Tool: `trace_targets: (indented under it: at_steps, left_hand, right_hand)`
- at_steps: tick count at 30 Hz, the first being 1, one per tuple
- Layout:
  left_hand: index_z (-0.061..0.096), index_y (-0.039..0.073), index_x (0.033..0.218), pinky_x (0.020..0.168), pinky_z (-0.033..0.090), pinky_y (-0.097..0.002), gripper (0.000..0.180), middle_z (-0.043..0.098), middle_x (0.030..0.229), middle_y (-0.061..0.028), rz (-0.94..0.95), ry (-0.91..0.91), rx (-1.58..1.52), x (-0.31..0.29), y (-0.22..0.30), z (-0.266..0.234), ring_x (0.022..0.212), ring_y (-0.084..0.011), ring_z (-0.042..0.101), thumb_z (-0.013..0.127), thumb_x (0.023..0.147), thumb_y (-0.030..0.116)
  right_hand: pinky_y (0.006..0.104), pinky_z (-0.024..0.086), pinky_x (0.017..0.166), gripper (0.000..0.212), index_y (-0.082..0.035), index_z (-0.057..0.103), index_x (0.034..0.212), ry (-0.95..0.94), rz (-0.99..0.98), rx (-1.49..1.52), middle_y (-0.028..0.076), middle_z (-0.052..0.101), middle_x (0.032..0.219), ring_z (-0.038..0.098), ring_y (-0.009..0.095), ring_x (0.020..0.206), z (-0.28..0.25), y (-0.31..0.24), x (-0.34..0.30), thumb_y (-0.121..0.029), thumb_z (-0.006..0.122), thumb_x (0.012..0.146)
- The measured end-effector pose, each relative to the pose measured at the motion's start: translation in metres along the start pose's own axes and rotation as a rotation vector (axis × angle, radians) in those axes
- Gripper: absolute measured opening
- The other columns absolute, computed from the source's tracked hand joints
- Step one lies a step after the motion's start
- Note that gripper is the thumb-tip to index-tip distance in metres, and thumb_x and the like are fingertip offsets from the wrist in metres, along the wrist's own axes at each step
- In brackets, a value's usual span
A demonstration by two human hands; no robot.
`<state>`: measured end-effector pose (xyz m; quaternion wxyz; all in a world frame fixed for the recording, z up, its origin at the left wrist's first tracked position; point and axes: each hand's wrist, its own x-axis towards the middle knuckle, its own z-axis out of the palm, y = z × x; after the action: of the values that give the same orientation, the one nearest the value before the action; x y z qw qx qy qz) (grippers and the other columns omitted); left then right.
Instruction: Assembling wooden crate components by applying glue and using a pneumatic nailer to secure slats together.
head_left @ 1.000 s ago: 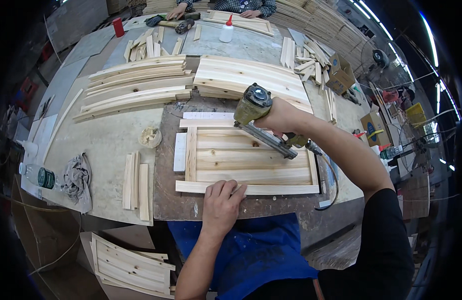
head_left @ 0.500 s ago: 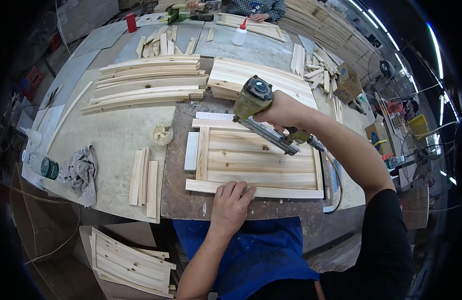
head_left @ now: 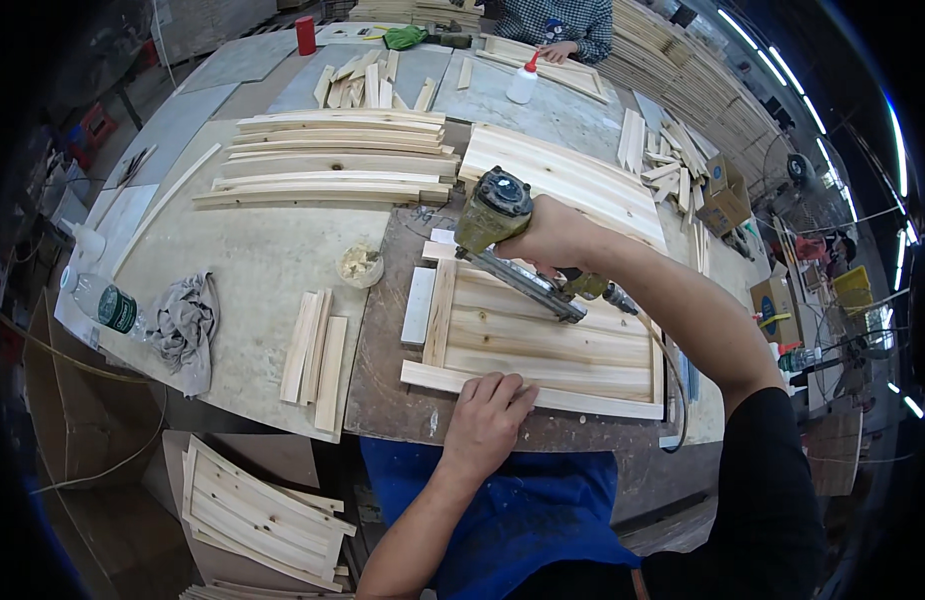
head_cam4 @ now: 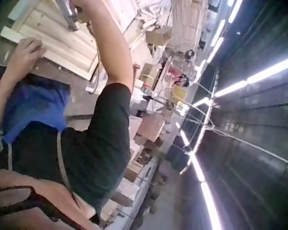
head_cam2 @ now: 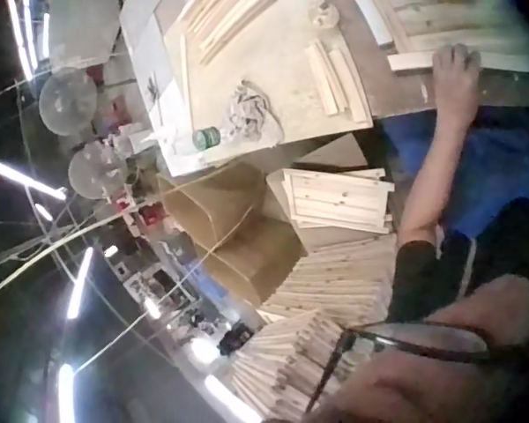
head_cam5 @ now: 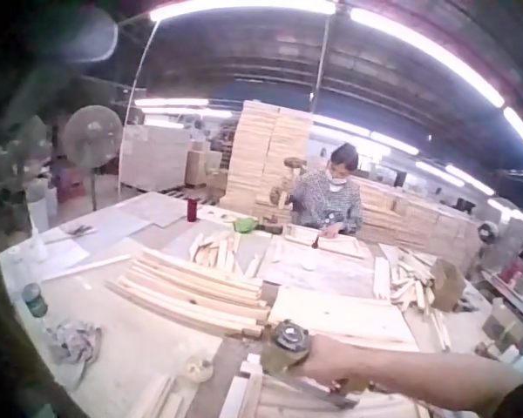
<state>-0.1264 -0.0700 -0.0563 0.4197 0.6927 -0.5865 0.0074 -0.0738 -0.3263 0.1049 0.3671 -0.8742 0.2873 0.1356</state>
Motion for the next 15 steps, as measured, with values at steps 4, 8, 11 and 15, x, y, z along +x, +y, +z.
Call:
trace_targets:
  at_steps: [4,8,11,15]
  left_hand:
    - [0.078,0.007,0.120,0.098,0.052,-0.0435,0.032,0.068,0.117,-0.0063,0.005,-0.029,-0.003,0.000,-0.001,-0.001,0.114,-0.0266,0.065,0.077,0.090,0.018]
    - [0.078,0.007,0.121,0.098,0.051,-0.0429,0.032,0.068,0.118,-0.0066,0.002,-0.033,0.001,0.000,0.000,-0.003,0.115,-0.0264,0.065,0.076,0.090,0.017]
    - [0.078,0.006,0.121,0.099,0.051,-0.0426,0.033,0.068,0.118,-0.0068,-0.009,-0.037,0.002,0.001,0.000,-0.003,0.115,-0.0264,0.065,0.074,0.090,0.016]
    - [0.079,0.006,0.121,0.101,0.050,-0.0424,0.034,0.068,0.118,-0.0071,0.000,-0.023,-0.010,-0.003,0.002,-0.001,0.116,-0.0267,0.065,0.069,0.089,0.014]
  right_hand:
    - [0.0322,0.050,0.049,0.025,0.000,0.078,0.099,-0.008,-0.003,-0.016,0.005,0.065,0.064,0.064,0.015,0.050,0.001,-0.003,0.003,-0.023,0.082,0.089]
    - [0.0323,0.051,0.049,0.025,-0.001,0.078,0.101,0.008,0.014,-0.079,0.006,0.066,0.065,0.064,0.015,0.051,0.002,-0.010,0.003,-0.023,0.081,0.089]
    - [0.0320,0.051,0.049,0.025,-0.001,0.078,0.103,0.013,-0.033,-0.048,0.006,0.067,0.066,0.065,0.015,0.051,0.006,-0.014,-0.003,-0.021,0.081,0.089]
    - [0.0315,0.052,0.049,0.026,0.000,0.077,0.109,-0.005,-0.041,0.006,0.006,0.068,0.068,0.065,0.015,0.051,0.007,-0.012,-0.013,-0.019,0.080,0.090]
